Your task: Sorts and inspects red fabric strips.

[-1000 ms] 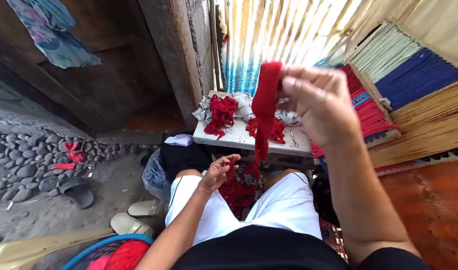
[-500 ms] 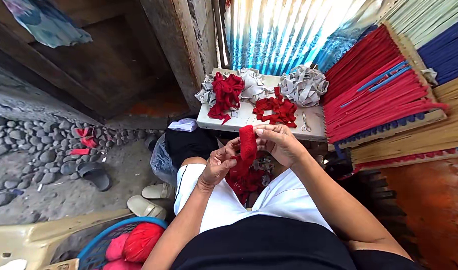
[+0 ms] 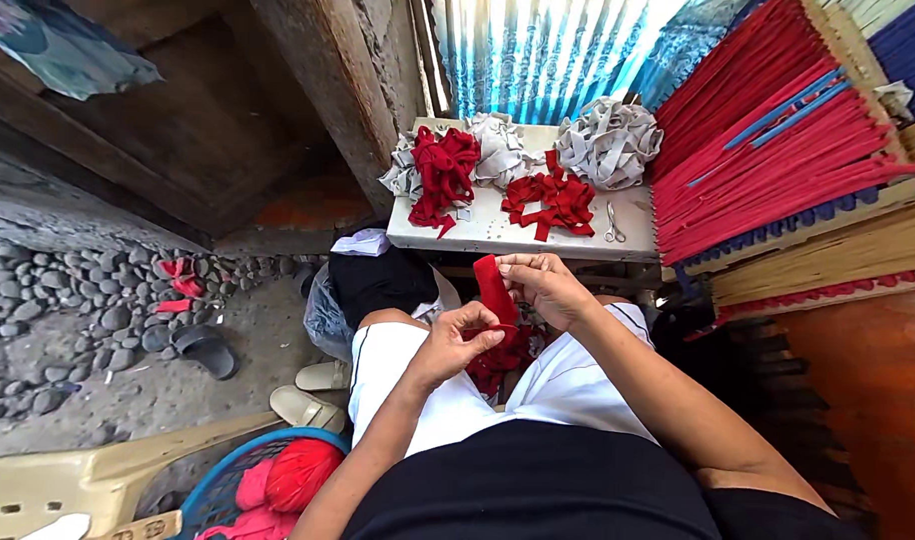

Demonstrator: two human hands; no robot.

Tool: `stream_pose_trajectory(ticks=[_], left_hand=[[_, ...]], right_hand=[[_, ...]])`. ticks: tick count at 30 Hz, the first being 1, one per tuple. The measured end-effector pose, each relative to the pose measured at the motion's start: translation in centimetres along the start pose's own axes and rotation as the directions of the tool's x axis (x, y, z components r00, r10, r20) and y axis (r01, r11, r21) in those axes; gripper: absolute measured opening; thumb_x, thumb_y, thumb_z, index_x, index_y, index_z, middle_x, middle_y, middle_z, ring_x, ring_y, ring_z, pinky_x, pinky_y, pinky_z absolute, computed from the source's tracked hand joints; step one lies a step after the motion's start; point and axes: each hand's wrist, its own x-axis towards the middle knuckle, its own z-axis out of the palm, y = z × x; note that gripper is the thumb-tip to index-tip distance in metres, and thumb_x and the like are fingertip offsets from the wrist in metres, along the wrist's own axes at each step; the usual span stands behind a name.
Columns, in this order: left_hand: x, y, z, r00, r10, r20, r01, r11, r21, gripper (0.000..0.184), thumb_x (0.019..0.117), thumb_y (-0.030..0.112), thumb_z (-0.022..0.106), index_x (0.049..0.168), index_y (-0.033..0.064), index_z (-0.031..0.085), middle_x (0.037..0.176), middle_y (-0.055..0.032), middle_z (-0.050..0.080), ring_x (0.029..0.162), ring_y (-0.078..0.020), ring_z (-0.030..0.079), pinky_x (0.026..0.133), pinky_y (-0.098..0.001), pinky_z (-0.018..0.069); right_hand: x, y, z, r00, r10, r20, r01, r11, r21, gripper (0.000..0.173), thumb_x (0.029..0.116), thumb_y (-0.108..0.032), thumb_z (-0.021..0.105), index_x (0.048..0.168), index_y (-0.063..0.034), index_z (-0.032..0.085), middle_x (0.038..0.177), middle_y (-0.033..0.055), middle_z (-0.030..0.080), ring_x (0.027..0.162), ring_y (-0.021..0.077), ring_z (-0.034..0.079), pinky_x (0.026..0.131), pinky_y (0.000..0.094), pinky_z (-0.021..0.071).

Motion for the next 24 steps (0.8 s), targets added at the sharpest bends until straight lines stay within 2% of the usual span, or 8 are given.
stream_pose_trajectory(ticks=[3, 6, 8, 11, 14, 16, 19, 24], left_hand=[[0.3, 0.2, 1.4, 0.992, -0.105, -0.067, 0.090, 0.977, -0.194, 0.004, 0.0906, 0.002, 0.072, 0.093, 0.0041, 0.071, 0.087, -0.0022, 0.071, 0.081, -0.0093, 0.068, 0.080, -0.0290, 0.0590], [0.8, 1.6, 1.6, 0.962, -0.165, -0.220, 0.077, 0.930, -0.360, 0.006, 0.0917, -0.002, 0.070, 0.093, 0.0028, 0.071, 0.087, -0.0071, 0.073, 0.078, -0.0142, 0.071, 0.076, -0.0325, 0.0618], [1.0, 2.7, 1.1, 0.928, -0.178, -0.328, 0.028, 0.910, -0.414, 0.008, 0.0943, -0.004, 0.066, 0.095, 0.0022, 0.072, 0.089, -0.0092, 0.075, 0.079, -0.0158, 0.073, 0.074, -0.0323, 0.0629], [1.2, 4.1, -0.1, 0.889, -0.135, -0.438, -0.060, 0.914, -0.402, 0.008, 0.0971, -0.002, 0.063, 0.098, 0.0027, 0.070, 0.093, -0.0094, 0.076, 0.083, -0.0181, 0.075, 0.078, -0.0348, 0.0639], [1.0, 5.3, -1.7, 0.838, -0.091, -0.538, -0.132, 0.923, -0.361, 0.007, 0.0983, 0.001, 0.063, 0.099, 0.0041, 0.069, 0.095, -0.0074, 0.076, 0.085, -0.0178, 0.075, 0.081, -0.0348, 0.0638], [0.8, 5.8, -2.9, 0.793, -0.071, -0.606, -0.177, 0.923, -0.341, 0.007, 0.0989, 0.002, 0.062, 0.099, 0.0057, 0.067, 0.095, -0.0064, 0.075, 0.084, -0.0173, 0.075, 0.081, -0.0344, 0.0634], [0.3, 6.0, -4.6, 0.735, -0.043, -0.677, -0.245, 0.913, -0.325, 0.006, 0.0995, 0.003, 0.061, 0.101, 0.0067, 0.066, 0.094, -0.0060, 0.075, 0.084, -0.0166, 0.074, 0.082, -0.0336, 0.0629], [-0.1, 5.7, -6.2, 0.688, -0.059, -0.724, -0.295, 0.888, -0.353, 0.008, 0.1003, 0.001, 0.057, 0.099, 0.0046, 0.064, 0.093, -0.0077, 0.074, 0.082, -0.0172, 0.074, 0.080, -0.0330, 0.0630]], right_hand=[[-0.2, 0.7, 0.0, 1.000, -0.003, -0.013, 0.001, 0.994, -0.110, 0.022, 0.1041, -0.019, 0.055, 0.110, -0.0054, 0.071, 0.078, 0.0009, 0.065, 0.064, 0.0058, 0.059, 0.061, 0.0230, 0.0527], [-0.5, 2.2, -0.5, 0.999, 0.040, 0.008, -0.039, 0.990, -0.135, 0.043, 0.1085, -0.045, 0.043, 0.119, -0.0128, 0.070, 0.085, 0.0022, 0.068, 0.063, 0.0073, 0.061, 0.057, 0.0241, 0.0519], [-0.4, 2.9, -0.8, 0.996, 0.061, 0.062, -0.056, 0.995, -0.086, 0.049, 0.1095, -0.049, 0.036, 0.124, -0.0118, 0.065, 0.096, 0.0016, 0.071, 0.071, 0.0075, 0.066, 0.064, 0.0257, 0.0581], [-0.5, 3.8, -2.0, 0.987, 0.056, 0.153, -0.050, 0.998, -0.047, 0.040, 0.1101, -0.035, 0.041, 0.126, -0.0061, 0.063, 0.104, 0.0049, 0.071, 0.079, 0.0111, 0.069, 0.071, 0.0289, 0.0599], [-1.3, 3.9, -3.4, 0.969, 0.033, 0.245, -0.019, 0.998, -0.056, 0.021, 0.1024, -0.014, 0.058, 0.116, -0.0009, 0.068, 0.093, 0.0082, 0.072, 0.070, 0.0101, 0.066, 0.064, 0.0257, 0.0563], [-2.0, 3.4, -4.2, 0.957, 0.028, 0.289, -0.009, 0.998, -0.069, 0.014, 0.0970, -0.004, 0.062, 0.108, 0.0010, 0.070, 0.085, 0.0078, 0.073, 0.066, 0.0083, 0.064, 0.062, 0.0231, 0.0545], [-3.2, 2.2, -5.4, 0.953, 0.019, 0.301, 0.012, 0.995, -0.100, 0.010, 0.0947, -0.001, 0.064, 0.100, 0.0011, 0.072, 0.078, 0.0059, 0.071, 0.065, 0.0078, 0.065, 0.062, 0.0226, 0.0554], [-5.3, 0.4, -7.8, 0.952, 0.019, 0.306, 0.056, 0.971, -0.234, 0.012, 0.0957, -0.003, 0.062, 0.100, 0.0004, 0.073, 0.075, 0.0027, 0.070, 0.065, 0.0065, 0.064, 0.063, 0.0223, 0.0555]])
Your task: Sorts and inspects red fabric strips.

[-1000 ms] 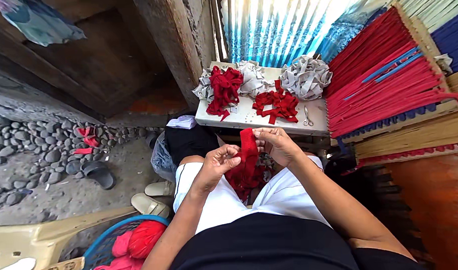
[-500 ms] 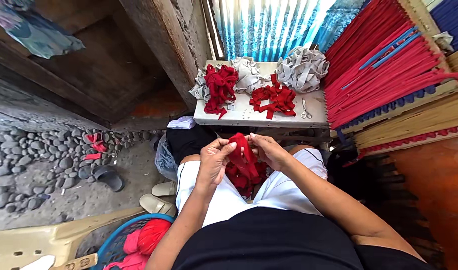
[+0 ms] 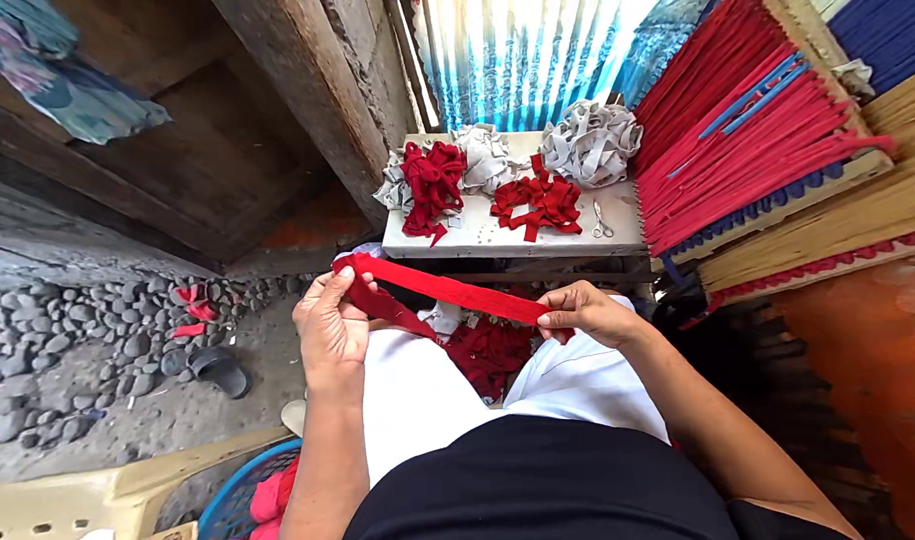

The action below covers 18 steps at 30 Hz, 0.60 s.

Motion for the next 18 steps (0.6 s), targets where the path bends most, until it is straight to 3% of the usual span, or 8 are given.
stream_pose_trajectory(ticks=[11, 15, 18], left_hand=[[1.0, -0.2, -1.4, 0.997, 0.060, -0.046, -0.062, 0.998, -0.027, 0.012, 0.0990, -0.003, 0.054, 0.093, 0.0037, 0.062, 0.089, -0.0096, 0.073, 0.081, -0.0186, 0.074, 0.079, -0.0337, 0.0628], [0.8, -0.6, -1.2, 0.998, 0.057, -0.032, -0.056, 0.998, 0.011, 0.013, 0.1002, -0.003, 0.052, 0.095, 0.0036, 0.061, 0.086, -0.0084, 0.073, 0.078, -0.0173, 0.074, 0.077, -0.0325, 0.0633], [0.3, -1.3, -0.9, 0.999, 0.032, -0.010, -0.031, 0.998, 0.048, 0.014, 0.1007, -0.004, 0.051, 0.094, 0.0041, 0.060, 0.083, -0.0067, 0.073, 0.076, -0.0159, 0.074, 0.075, -0.0307, 0.0633]], right_hand=[[-5.4, -1.2, -4.9, 0.986, -0.012, -0.164, 0.000, 0.997, -0.072, 0.012, 0.0912, -0.001, 0.064, 0.095, -0.0013, 0.075, 0.077, 0.0028, 0.072, 0.066, 0.0065, 0.065, 0.065, 0.0230, 0.0563], [-6.1, -1.6, -5.8, 0.956, -0.001, -0.293, -0.008, 1.000, -0.029, 0.009, 0.0876, 0.001, 0.067, 0.091, -0.0019, 0.074, 0.074, 0.0025, 0.072, 0.061, 0.0056, 0.065, 0.059, 0.0216, 0.0563], [-6.3, -2.0, -5.9, 0.898, -0.028, -0.439, 0.014, 0.999, -0.034, 0.014, 0.0932, -0.002, 0.065, 0.080, -0.0048, 0.067, 0.071, 0.0012, 0.070, 0.060, 0.0064, 0.065, 0.059, 0.0225, 0.0560]])
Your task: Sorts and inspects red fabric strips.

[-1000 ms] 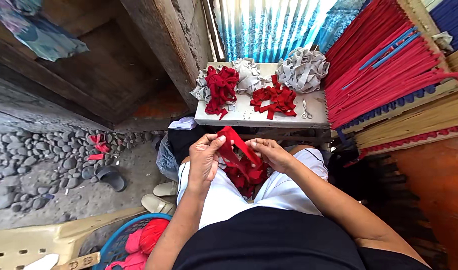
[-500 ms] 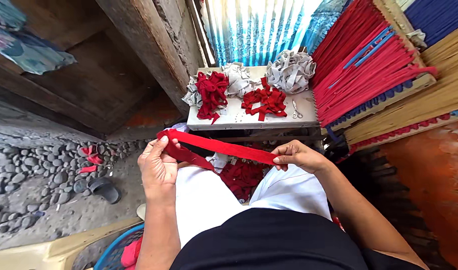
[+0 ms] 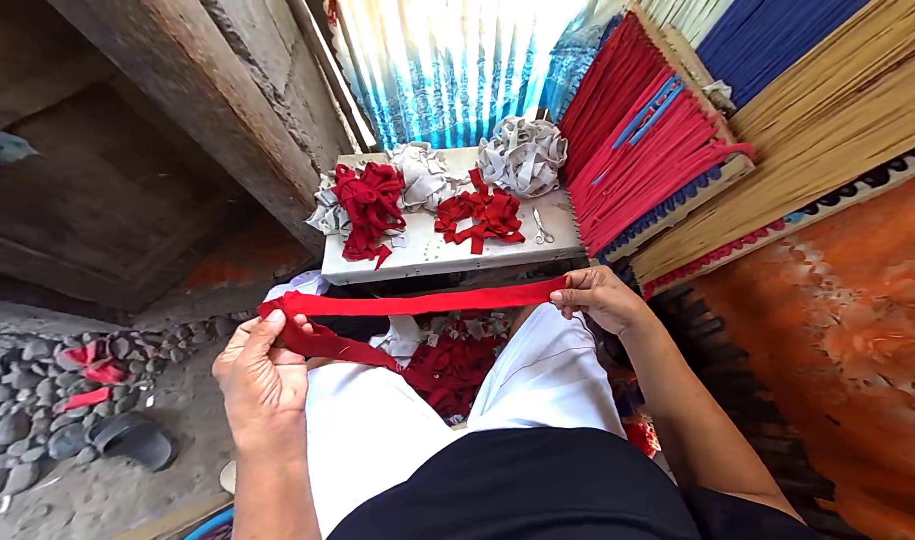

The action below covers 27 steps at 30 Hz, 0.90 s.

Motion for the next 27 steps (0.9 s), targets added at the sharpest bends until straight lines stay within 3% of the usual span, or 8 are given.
stream_pose_trajectory(ticks=[2, 5, 8, 12, 16, 20, 23, 27], left_hand=[[-0.7, -0.6, 0.6, 0.998, -0.062, 0.021, 0.061, 0.997, 0.055, 0.013, 0.1010, -0.003, 0.051, 0.096, 0.0045, 0.061, 0.083, -0.0054, 0.074, 0.073, -0.0149, 0.073, 0.072, -0.0300, 0.0637], [-2.2, -2.0, 1.8, 0.975, -0.208, 0.080, 0.195, 0.969, 0.149, 0.013, 0.0990, -0.005, 0.054, 0.096, 0.0045, 0.062, 0.082, -0.0038, 0.073, 0.072, -0.0150, 0.073, 0.071, -0.0326, 0.0637], [-3.2, -4.0, 2.5, 0.942, -0.310, 0.129, 0.274, 0.932, 0.238, 0.008, 0.0948, -0.007, 0.062, 0.096, -0.0009, 0.066, 0.084, -0.0081, 0.075, 0.075, -0.0181, 0.074, 0.072, -0.0349, 0.0640], [-3.0, -7.3, 1.8, 0.945, -0.314, 0.095, 0.258, 0.889, 0.377, 0.006, 0.0899, -0.001, 0.074, 0.095, -0.0022, 0.071, 0.081, -0.0064, 0.072, 0.070, -0.0113, 0.068, 0.066, -0.0284, 0.0590], [-3.2, -8.4, 2.0, 0.949, -0.305, 0.075, 0.264, 0.903, 0.338, 0.007, 0.0908, 0.001, 0.074, 0.095, -0.0021, 0.069, 0.078, -0.0060, 0.071, 0.068, -0.0105, 0.066, 0.067, -0.0277, 0.0584], [-4.5, -8.8, 3.2, 0.943, -0.302, 0.138, 0.267, 0.937, 0.224, 0.013, 0.0909, -0.002, 0.072, 0.103, -0.0025, 0.068, 0.088, -0.0098, 0.073, 0.077, -0.0155, 0.071, 0.072, -0.0316, 0.0608], [-6.2, -9.2, 4.2, 0.926, -0.322, 0.195, 0.302, 0.945, 0.127, 0.014, 0.0906, -0.005, 0.071, 0.104, -0.0030, 0.068, 0.088, -0.0107, 0.073, 0.077, -0.0156, 0.071, 0.073, -0.0314, 0.0616], [-7.7, -9.7, 4.9, 0.910, -0.350, 0.222, 0.345, 0.937, 0.062, 0.011, 0.0927, -0.008, 0.066, 0.103, -0.0041, 0.069, 0.086, -0.0088, 0.073, 0.077, -0.0126, 0.070, 0.074, -0.0298, 0.0603]], right_hand=[[-0.2, -0.3, 0.5, 0.984, -0.096, -0.153, 0.095, 0.995, -0.019, 0.016, 0.0968, -0.005, 0.062, 0.081, -0.0074, 0.064, 0.073, -0.0004, 0.069, 0.065, 0.0065, 0.065, 0.065, 0.0247, 0.0573], [-0.5, -1.2, 1.3, 0.911, -0.286, -0.298, 0.302, 0.953, 0.008, 0.007, 0.0943, -0.005, 0.064, 0.093, -0.0091, 0.069, 0.087, -0.0008, 0.073, 0.079, 0.0115, 0.070, 0.080, 0.0345, 0.0613], [-0.8, -2.3, 2.3, 0.862, -0.420, -0.283, 0.451, 0.891, 0.052, 0.008, 0.0940, -0.006, 0.066, 0.095, -0.0131, 0.069, 0.093, -0.0009, 0.073, 0.084, 0.0129, 0.072, 0.083, 0.0365, 0.0627], [-0.5, -3.6, 4.8, 0.850, -0.497, -0.174, 0.510, 0.859, 0.039, 0.010, 0.0905, -0.006, 0.071, 0.095, -0.0146, 0.071, 0.089, -0.0028, 0.072, 0.079, 0.0089, 0.071, 0.077, 0.0306, 0.0624], [-0.3, -1.9, 9.1, 0.932, -0.347, 0.108, 0.350, 0.937, -0.007, 0.012, 0.0813, -0.005, 0.078, 0.088, -0.0117, 0.071, 0.081, 0.0015, 0.071, 0.071, 0.0113, 0.068, 0.066, 0.0316, 0.0605], [0.9, -0.2, 13.4, 0.892, -0.169, 0.419, 0.207, 0.977, -0.046, 0.003, 0.0886, -0.004, 0.071, 0.091, -0.0048, 0.070, 0.084, 0.0005, 0.073, 0.076, 0.0078, 0.068, 0.072, 0.0279, 0.0588], [2.7, 0.7, 14.9, 0.906, -0.084, 0.415, 0.140, 0.984, -0.106, 0.005, 0.0900, -0.005, 0.071, 0.094, -0.0022, 0.073, 0.082, 0.0018, 0.072, 0.074, 0.0071, 0.067, 0.072, 0.0270, 0.0580], [4.5, 2.0, 15.7, 0.961, -0.021, 0.276, 0.088, 0.969, -0.232, 0.004, 0.0907, -0.002, 0.072, 0.094, -0.0006, 0.073, 0.078, 0.0038, 0.072, 0.069, 0.0085, 0.067, 0.069, 0.0269, 0.0588]])
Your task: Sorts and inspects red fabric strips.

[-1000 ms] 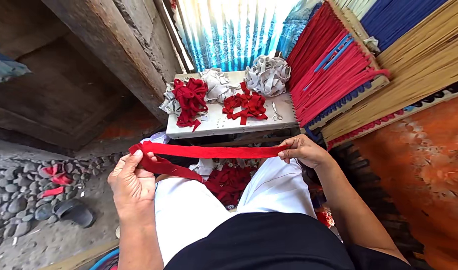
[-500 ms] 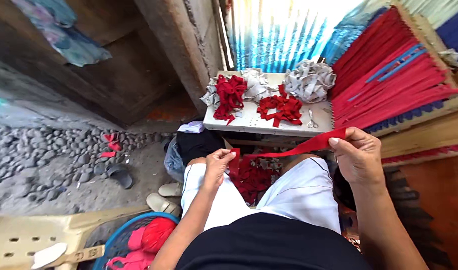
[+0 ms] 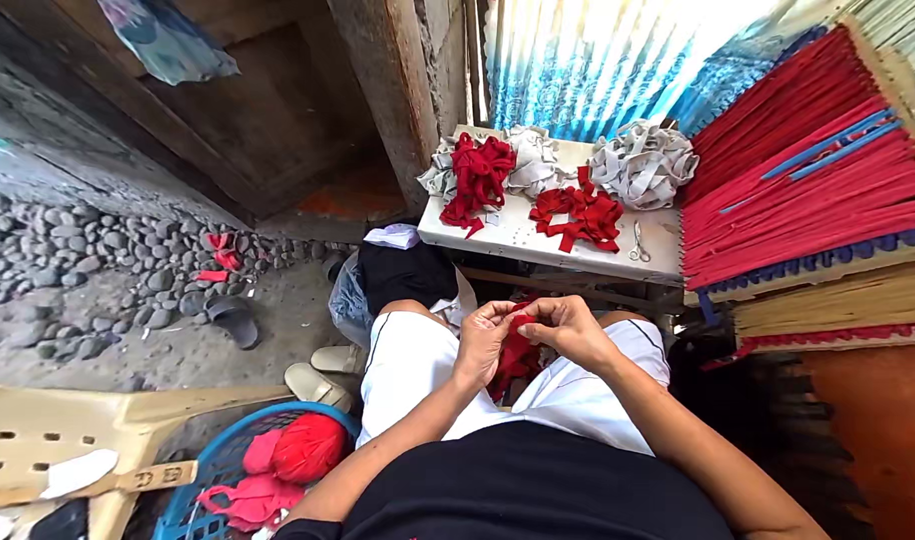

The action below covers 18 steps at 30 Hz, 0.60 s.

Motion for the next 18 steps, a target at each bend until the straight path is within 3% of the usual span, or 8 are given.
stream_pose_trajectory(ticks=[5, 11, 18], left_hand=[[-0.37, -0.14, -0.04, 0.998, -0.067, -0.005, 0.067, 0.997, -0.046, 0.010, 0.0933, -0.008, 0.066, 0.103, -0.0060, 0.069, 0.087, -0.0112, 0.073, 0.077, -0.0143, 0.071, 0.077, -0.0318, 0.0613], [-0.37, -0.25, -0.30, 0.994, -0.106, 0.001, 0.106, 0.994, 0.000, 0.009, 0.0946, -0.005, 0.066, 0.103, -0.0053, 0.070, 0.088, -0.0102, 0.073, 0.076, -0.0138, 0.070, 0.074, -0.0298, 0.0606], [-0.42, -0.34, -0.62, 0.995, -0.097, 0.021, 0.096, 0.994, 0.054, 0.010, 0.0956, -0.002, 0.066, 0.104, -0.0046, 0.071, 0.089, -0.0096, 0.073, 0.076, -0.0122, 0.069, 0.071, -0.0279, 0.0595]], right_hand=[[0.08, 0.73, -0.03, 0.995, 0.016, -0.102, -0.016, 1.000, -0.004, 0.005, 0.0902, 0.002, 0.072, 0.096, 0.0016, 0.073, 0.077, 0.0056, 0.071, 0.065, 0.0097, 0.066, 0.065, 0.0262, 0.0581], [-0.19, 0.80, -0.26, 0.986, -0.089, -0.139, 0.047, 0.960, -0.277, 0.009, 0.0865, -0.002, 0.079, 0.093, -0.0014, 0.072, 0.080, 0.0054, 0.072, 0.069, 0.0092, 0.067, 0.067, 0.0273, 0.0584], [-0.05, 0.72, -0.27, 0.984, -0.077, -0.163, 0.016, 0.938, -0.346, 0.011, 0.0841, 0.000, 0.080, 0.090, -0.0010, 0.071, 0.078, 0.0062, 0.070, 0.066, 0.0099, 0.066, 0.065, 0.0282, 0.0583]])
